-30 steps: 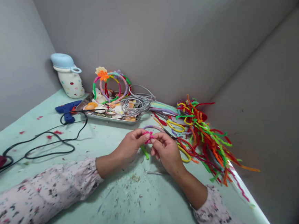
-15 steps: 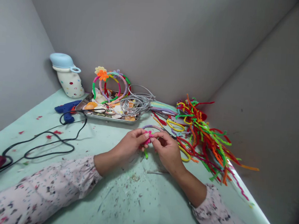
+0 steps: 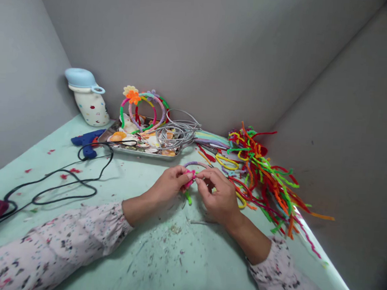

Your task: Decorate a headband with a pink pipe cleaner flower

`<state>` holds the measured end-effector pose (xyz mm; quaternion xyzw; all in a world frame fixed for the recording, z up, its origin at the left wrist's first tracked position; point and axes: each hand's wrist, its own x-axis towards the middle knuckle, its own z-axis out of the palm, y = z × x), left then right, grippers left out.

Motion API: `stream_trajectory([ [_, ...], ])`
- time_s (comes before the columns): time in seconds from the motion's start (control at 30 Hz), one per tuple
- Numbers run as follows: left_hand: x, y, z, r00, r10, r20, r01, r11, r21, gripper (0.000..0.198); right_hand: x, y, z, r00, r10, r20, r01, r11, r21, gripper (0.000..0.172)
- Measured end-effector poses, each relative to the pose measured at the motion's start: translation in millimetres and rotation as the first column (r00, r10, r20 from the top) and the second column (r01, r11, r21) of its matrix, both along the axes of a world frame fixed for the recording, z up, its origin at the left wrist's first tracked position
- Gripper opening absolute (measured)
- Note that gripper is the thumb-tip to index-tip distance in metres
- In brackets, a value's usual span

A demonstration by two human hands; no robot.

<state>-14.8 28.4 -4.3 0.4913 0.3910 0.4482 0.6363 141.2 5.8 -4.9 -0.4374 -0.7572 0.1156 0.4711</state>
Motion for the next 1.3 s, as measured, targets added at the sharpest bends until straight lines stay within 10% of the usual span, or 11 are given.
stream_trajectory([
  [0.17,0,-1,2.5,0.989,0.082,-0.120,-0.072,0.994,0.085,0.016,-3,0,2.3,0.975,-0.096,-0.200,0.022,0.939,-0.344,0.015],
  [0.3,0,-3,-1.6,0.976,0.132,-0.175,-0.091,0.970,0.224,0.013,-2,5,5.4,0.896,-0.094,-0.433,-0.251,0.698,-0.671,0.029],
  [0.43,-1,-5,-5.2,0.968,0.126,-0.217,-0.056,0.951,0.303,0.010,-2,7,7.9,0.796,-0.141,-0.589,-0.450,0.514,-0.731,0.025],
  [0.57,-2,-9,-1.5,0.944,0.119,-0.308,-0.005,0.938,0.347,0.010,-1,7,9.1,0.765,-0.156,-0.625,-0.506,0.453,-0.734,0.020],
  [0.77,-2,-7,0.7,0.952,0.101,-0.289,-0.014,0.957,0.290,0.014,-3,5,11.0,0.865,-0.107,-0.490,-0.347,0.578,-0.738,0.012],
  [0.87,-1,-3,0.1,0.967,0.074,-0.245,-0.027,0.982,0.188,0.015,-4,3,7.3,0.961,-0.043,-0.273,-0.138,0.783,-0.607,0.008],
  [0.97,-2,-1,3.1,0.987,-0.022,-0.160,0.024,1.000,0.010,0.018,1,4,-1.2,0.999,0.011,0.032,-0.004,0.980,-0.197,0.010],
  [1.13,-8,5,10.5,0.967,-0.256,-0.023,0.231,0.907,-0.353,0.019,17,8,-6.4,0.836,0.148,0.528,-0.301,0.929,0.215,0.017],
  [1.3,-8,6,8.1,0.995,-0.092,-0.037,0.089,0.992,-0.085,0.021,15,9,2.4,0.991,0.104,0.085,-0.094,0.988,-0.123,0.017],
])
